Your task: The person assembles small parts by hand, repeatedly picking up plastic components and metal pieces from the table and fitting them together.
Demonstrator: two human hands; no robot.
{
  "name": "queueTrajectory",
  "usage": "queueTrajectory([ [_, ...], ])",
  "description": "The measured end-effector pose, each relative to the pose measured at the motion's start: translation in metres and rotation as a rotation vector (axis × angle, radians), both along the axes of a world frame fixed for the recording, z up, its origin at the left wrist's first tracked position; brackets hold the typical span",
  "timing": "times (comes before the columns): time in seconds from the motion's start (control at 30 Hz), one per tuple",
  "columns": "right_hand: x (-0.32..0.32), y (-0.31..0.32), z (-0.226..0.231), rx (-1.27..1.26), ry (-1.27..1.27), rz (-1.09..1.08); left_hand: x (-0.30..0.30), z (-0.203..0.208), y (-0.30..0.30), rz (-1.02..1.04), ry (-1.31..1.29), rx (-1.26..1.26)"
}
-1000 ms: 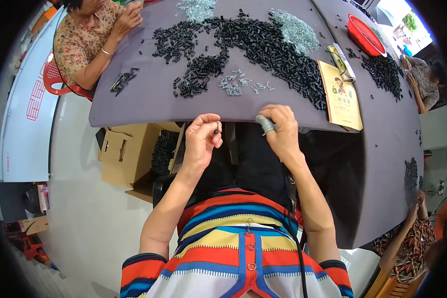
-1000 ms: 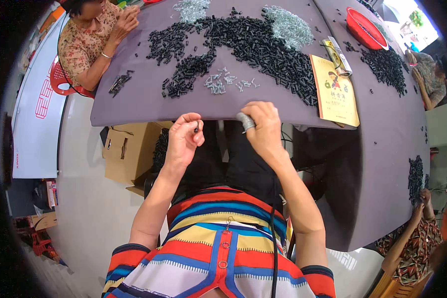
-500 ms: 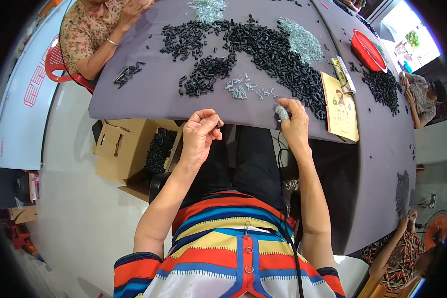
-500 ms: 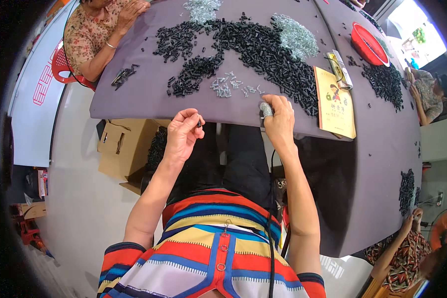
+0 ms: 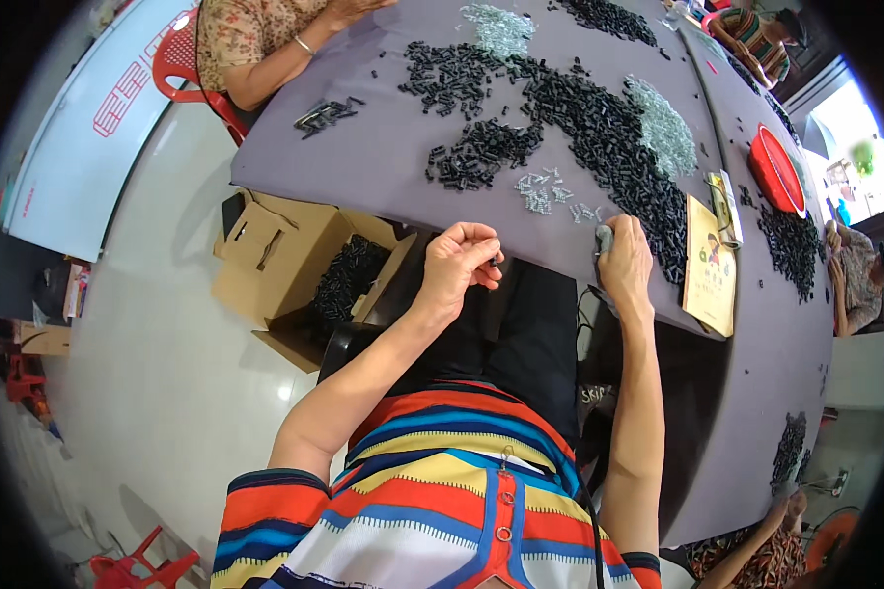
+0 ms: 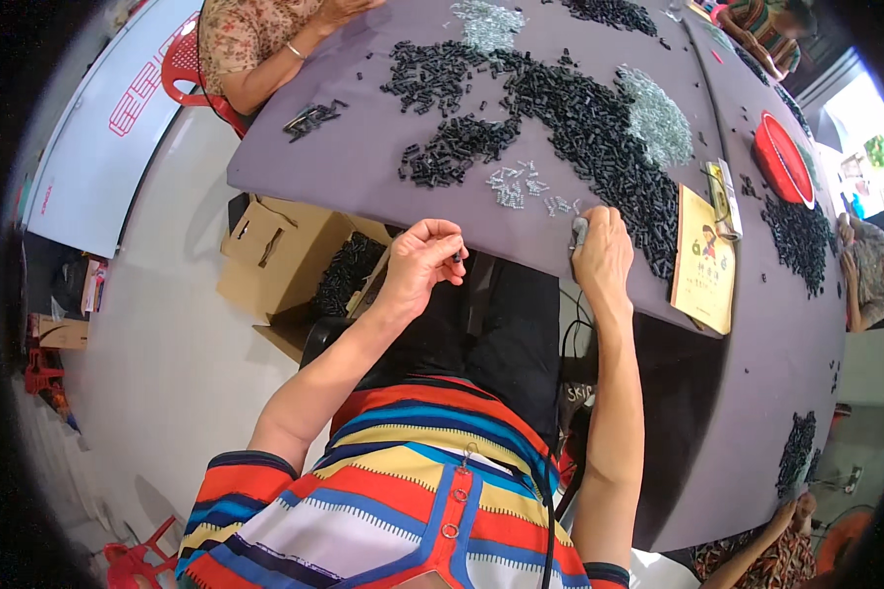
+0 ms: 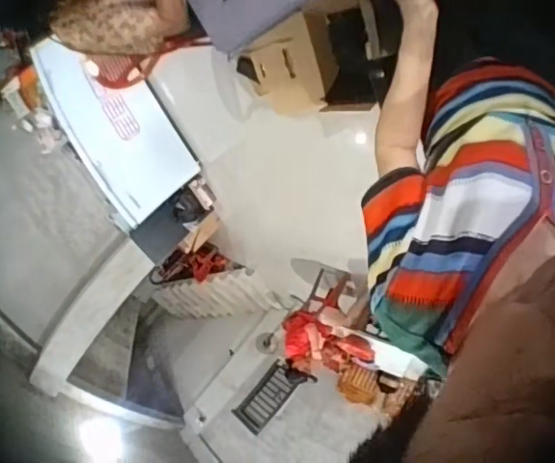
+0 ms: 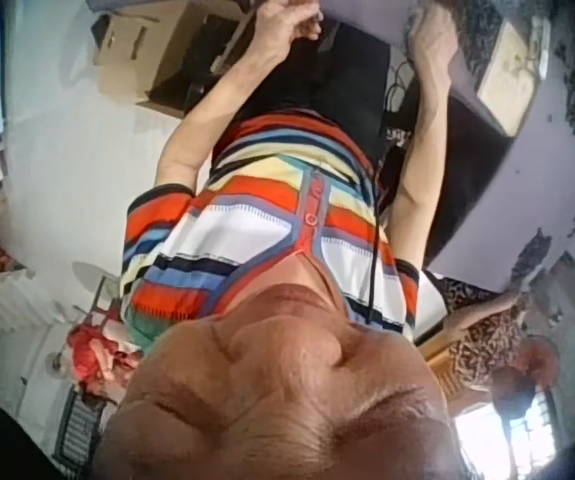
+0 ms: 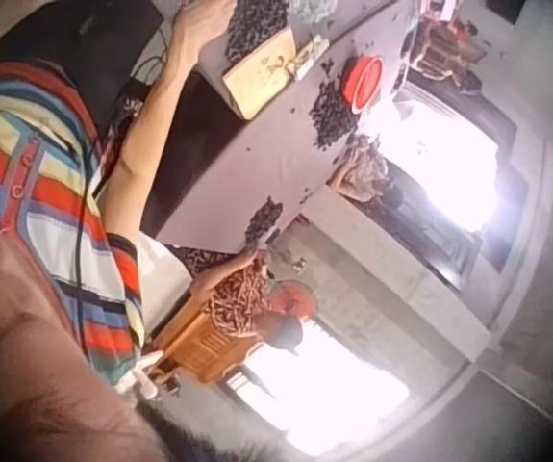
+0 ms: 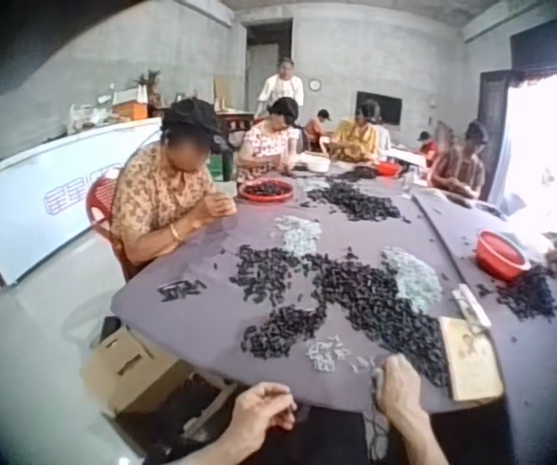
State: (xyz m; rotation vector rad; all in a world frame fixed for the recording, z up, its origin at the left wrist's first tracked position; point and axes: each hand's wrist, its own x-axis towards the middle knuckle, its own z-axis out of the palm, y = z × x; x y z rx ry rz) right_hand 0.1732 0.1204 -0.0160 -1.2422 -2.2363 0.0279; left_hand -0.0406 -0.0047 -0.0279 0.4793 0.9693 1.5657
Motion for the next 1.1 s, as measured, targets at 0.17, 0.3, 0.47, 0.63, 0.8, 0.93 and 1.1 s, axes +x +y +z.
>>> queueTrajectory([
  [0.17,0.002,-0.008,-0.008,-0.121,0.316,-0.14,-0.005,0.004,0.002,-0.006,-0.037,0.036],
  [0.3,0.006,-0.005,-0.01,-0.136,0.354,-0.093,-0.013,0.016,0.004,0.097,0.036,0.0],
  [0.47,0.008,-0.004,-0.011,-0.249,0.633,-0.021,-0.024,0.018,0.005,0.1,0.108,-0.025],
  [0.63,0.008,-0.005,-0.013,-0.328,0.708,-0.006,-0.015,0.013,0.002,0.044,0.165,-0.069],
  [0.8,0.009,-0.011,-0.008,-0.357,0.695,0.004,-0.025,0.026,0.001,-0.036,0.249,-0.07],
  [0.93,0.014,-0.01,-0.009,-0.298,0.606,0.003,-0.057,0.04,-0.004,-0.244,0.582,-0.11],
  [1.1,0.011,-0.011,-0.004,-0.257,0.576,0.013,-0.101,0.03,-0.043,-0.226,0.86,-0.313],
])
